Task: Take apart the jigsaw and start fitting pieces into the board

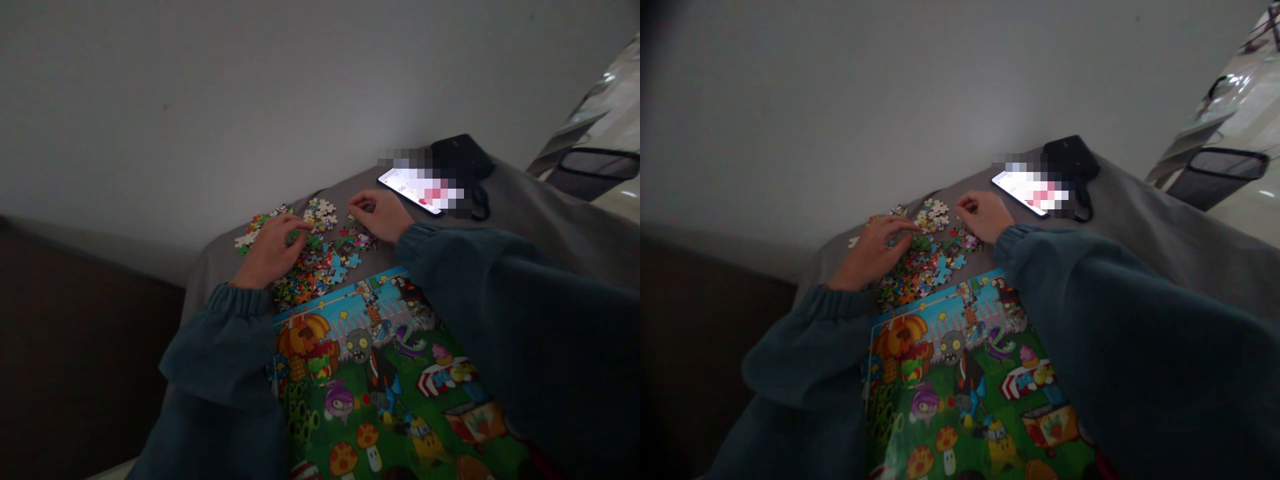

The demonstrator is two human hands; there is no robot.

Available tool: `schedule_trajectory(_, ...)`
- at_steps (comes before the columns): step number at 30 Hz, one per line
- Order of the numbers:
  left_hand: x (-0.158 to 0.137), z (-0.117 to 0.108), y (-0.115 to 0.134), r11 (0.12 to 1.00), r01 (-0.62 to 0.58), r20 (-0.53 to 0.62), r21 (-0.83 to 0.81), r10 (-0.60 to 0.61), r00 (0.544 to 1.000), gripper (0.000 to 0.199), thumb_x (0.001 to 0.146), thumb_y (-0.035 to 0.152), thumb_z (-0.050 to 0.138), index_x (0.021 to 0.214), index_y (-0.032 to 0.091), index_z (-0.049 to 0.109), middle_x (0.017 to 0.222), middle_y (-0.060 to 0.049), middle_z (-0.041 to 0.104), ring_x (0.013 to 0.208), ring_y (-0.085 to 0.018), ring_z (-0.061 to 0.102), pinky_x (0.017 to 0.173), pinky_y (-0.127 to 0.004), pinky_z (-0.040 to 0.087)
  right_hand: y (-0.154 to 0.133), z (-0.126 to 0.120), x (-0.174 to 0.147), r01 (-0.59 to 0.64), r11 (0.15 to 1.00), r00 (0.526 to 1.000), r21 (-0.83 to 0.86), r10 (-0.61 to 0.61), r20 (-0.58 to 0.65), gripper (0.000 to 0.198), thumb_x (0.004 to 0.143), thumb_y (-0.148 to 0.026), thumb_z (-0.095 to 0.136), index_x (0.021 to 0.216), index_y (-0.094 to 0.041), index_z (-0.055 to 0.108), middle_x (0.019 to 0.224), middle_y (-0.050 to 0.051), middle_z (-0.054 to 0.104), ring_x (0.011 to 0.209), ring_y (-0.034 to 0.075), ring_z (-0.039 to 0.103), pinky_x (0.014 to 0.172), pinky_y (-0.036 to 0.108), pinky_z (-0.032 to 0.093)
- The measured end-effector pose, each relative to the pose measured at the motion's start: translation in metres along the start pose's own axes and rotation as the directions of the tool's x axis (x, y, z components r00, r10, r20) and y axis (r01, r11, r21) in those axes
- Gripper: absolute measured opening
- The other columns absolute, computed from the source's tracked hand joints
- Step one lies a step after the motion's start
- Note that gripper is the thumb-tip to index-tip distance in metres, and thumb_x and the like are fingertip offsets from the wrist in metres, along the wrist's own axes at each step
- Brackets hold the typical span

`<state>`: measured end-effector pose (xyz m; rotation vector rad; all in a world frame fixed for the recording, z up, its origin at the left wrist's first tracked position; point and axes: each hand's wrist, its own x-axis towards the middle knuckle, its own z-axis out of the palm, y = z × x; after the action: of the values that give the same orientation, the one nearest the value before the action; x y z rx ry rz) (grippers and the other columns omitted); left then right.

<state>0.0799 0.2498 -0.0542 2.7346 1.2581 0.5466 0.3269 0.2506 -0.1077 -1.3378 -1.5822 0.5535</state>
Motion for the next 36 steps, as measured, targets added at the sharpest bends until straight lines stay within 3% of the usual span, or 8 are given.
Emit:
schedule_trajectory(5,-0.001,0.000,0.006,0.996,0.083,-0.019,0.021,-0.082,0.996,0.028,0.092,0.025,0.049,0.114,0.023,0.066,0.123,-0.008,0.066,0.120,-0.023,0.057,0.109,-0.043,0.040,0.003,0.004,-0.004,0.039,0.948,0.998,-0.316,-0.052,-0.033,0.028,0.082,-0.016,0.055,0.105,-0.021,0.071,0.115,0.010,0.070,0.118,0.034,0.053,0.096,0.057,0.041)
schedule_trajectory(9,0.016,0.006,0.008,0.996,0.089,-0.004,0.005,-0.089,0.996,0.032,0.095,0.032,0.051,0.123,0.020,0.061,0.128,-0.010,0.062,0.124,-0.023,0.055,0.110,-0.041,0.040,-0.001,0.008,-0.005,0.059,0.943,0.998,-0.329,-0.062,0.001,0.025,0.087,-0.019,0.050,0.102,-0.021,0.069,0.112,0.009,0.070,0.113,0.032,0.054,0.093,0.054,0.038)
schedule_trajectory(12,0.040,0.018,0.004,0.993,0.096,0.090,0.072,-0.102,0.991,0.037,0.095,0.035,0.054,0.127,0.018,0.060,0.129,-0.012,0.060,0.125,-0.025,0.053,0.110,-0.041,0.040,-0.001,0.010,-0.004,0.067,0.940,0.997,-0.336,-0.071,-0.001,0.024,0.086,-0.019,0.049,0.099,-0.021,0.069,0.111,0.009,0.070,0.112,0.032,0.052,0.091,0.051,0.036)
schedule_trajectory(17,0.067,0.034,-0.002,0.988,0.072,0.188,0.136,-0.097,0.977,0.039,0.087,0.042,0.068,0.120,0.020,0.068,0.116,-0.011,0.065,0.111,-0.028,0.059,0.100,-0.042,0.044,-0.001,0.010,-0.003,0.059,0.936,0.998,-0.347,-0.058,0.013,0.022,0.087,-0.020,0.049,0.096,-0.021,0.069,0.109,0.009,0.069,0.110,0.030,0.050,0.087,0.046,0.033)
schedule_trajectory(23,0.064,0.033,-0.004,0.991,0.107,0.141,0.077,-0.117,0.983,0.021,0.081,0.035,0.075,0.096,0.022,0.075,0.102,-0.008,0.069,0.101,-0.027,0.062,0.092,-0.040,0.046,-0.002,0.009,-0.003,0.081,0.937,0.996,-0.339,-0.083,0.008,0.023,0.085,-0.016,0.048,0.094,-0.021,0.069,0.109,0.009,0.068,0.111,0.030,0.048,0.087,0.045,0.032)
schedule_trajectory(29,0.057,0.030,-0.004,0.984,0.143,0.122,-0.109,-0.129,0.984,0.015,0.084,0.030,0.069,0.091,0.019,0.074,0.093,-0.006,0.071,0.092,-0.022,0.063,0.086,-0.036,0.048,-0.003,0.009,-0.004,0.163,0.928,0.986,-0.334,-0.137,0.099,0.024,0.088,-0.022,0.049,0.103,-0.022,0.069,0.113,0.008,0.068,0.113,0.030,0.048,0.091,0.046,0.033)
schedule_trajectory(32,0.058,0.017,-0.006,0.940,0.226,0.167,-0.256,-0.187,0.968,0.014,0.086,0.029,0.064,0.092,0.019,0.072,0.086,-0.003,0.073,0.079,-0.017,0.063,0.076,-0.031,0.049,-0.003,0.009,-0.003,0.218,0.915,0.970,-0.338,-0.166,0.177,0.030,0.092,-0.030,0.050,0.115,-0.024,0.067,0.118,0.007,0.068,0.115,0.031,0.049,0.092,0.048,0.034)
schedule_trajectory(36,0.057,-0.007,-0.021,0.906,0.285,0.181,-0.313,-0.238,0.954,0.018,0.084,0.032,0.064,0.090,0.017,0.072,0.088,-0.004,0.074,0.076,-0.015,0.063,0.074,-0.029,0.049,-0.002,0.010,0.001,0.210,0.910,0.963,-0.357,-0.129,0.237,0.037,0.094,-0.039,0.054,0.127,-0.027,0.064,0.122,0.007,0.067,0.114,0.031,0.053,0.093,0.051,0.037)
